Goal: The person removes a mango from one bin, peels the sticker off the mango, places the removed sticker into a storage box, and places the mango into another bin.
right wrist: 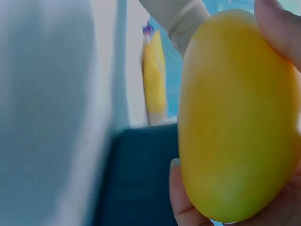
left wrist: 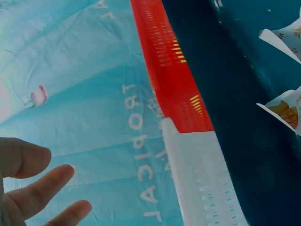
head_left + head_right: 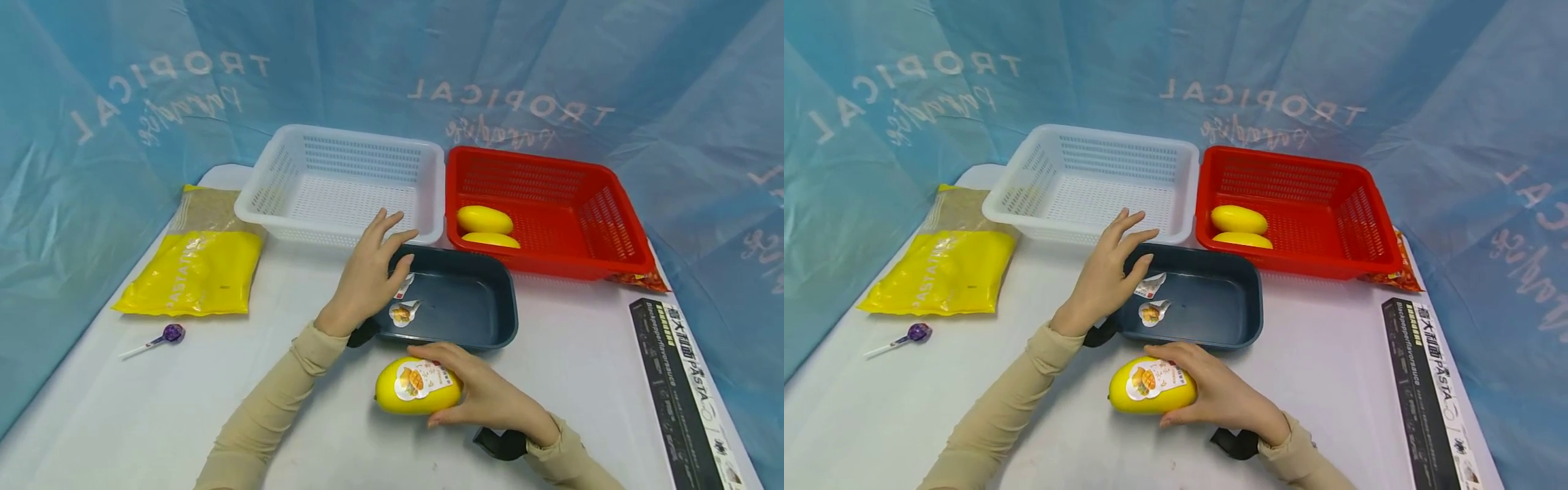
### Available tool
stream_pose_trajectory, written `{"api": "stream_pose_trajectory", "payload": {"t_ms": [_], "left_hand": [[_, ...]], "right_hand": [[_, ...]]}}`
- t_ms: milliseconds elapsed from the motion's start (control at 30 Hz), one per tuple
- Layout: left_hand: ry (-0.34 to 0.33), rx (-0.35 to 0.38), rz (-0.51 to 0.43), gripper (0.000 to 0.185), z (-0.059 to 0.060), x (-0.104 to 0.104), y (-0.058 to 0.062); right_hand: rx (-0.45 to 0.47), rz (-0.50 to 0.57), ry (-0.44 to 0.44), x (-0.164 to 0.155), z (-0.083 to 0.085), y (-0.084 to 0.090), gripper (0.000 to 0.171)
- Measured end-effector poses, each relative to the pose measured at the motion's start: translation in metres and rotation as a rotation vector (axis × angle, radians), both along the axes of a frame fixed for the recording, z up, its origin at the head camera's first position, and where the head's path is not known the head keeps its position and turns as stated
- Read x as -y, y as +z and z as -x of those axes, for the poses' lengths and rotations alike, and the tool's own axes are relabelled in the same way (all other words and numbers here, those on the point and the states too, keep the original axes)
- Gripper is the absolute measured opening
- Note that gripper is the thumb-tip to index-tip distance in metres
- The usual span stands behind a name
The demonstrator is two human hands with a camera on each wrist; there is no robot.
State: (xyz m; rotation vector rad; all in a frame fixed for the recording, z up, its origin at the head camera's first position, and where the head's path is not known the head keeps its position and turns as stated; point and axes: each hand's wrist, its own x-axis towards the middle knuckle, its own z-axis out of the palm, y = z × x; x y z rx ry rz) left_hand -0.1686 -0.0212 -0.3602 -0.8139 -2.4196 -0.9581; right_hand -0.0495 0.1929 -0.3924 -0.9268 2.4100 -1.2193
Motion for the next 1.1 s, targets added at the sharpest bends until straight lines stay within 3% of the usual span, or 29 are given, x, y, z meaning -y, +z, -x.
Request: {"api": "stream_pose_trajectory", "payload": {"t_ms": [200, 367, 533, 733, 933, 1100], "left_hand": [[-0.057, -0.025, -0.056, 0.028, -0.013, 0.0, -0.003], [-0.133, -0.019, 0.002, 0.024, -0.031, -0.002, -0.005], [-0.287, -0.011, 0.122, 0.015, -0.045, 0.0, 0.0], [-0.412, -0.037, 0.297, 0.011, -0.054, 0.0, 0.0], [-0.417, -0.098, 0.563, 0.023, -0.066, -0.008, -0.007], [-0.398, -0.056, 0.679, 0.032, -0.076, -0.014, -0.011]], "right_hand": [[0.114, -0.034, 0.025, 0.006, 0.002, -0.02, 0.086], [0.121, -0.05, -0.024, 0.005, 0.008, -0.034, 0.083], [0.077, -0.059, -0.022, 0.005, 0.008, -0.041, 0.084], [0.145, -0.034, -0.043, 0.0, 0.01, -0.045, 0.087], [0.143, -0.069, 0.025, -0.011, 0.014, -0.048, 0.089], [0.167, -0.04, 0.038, -0.013, 0.017, -0.053, 0.082]]}}
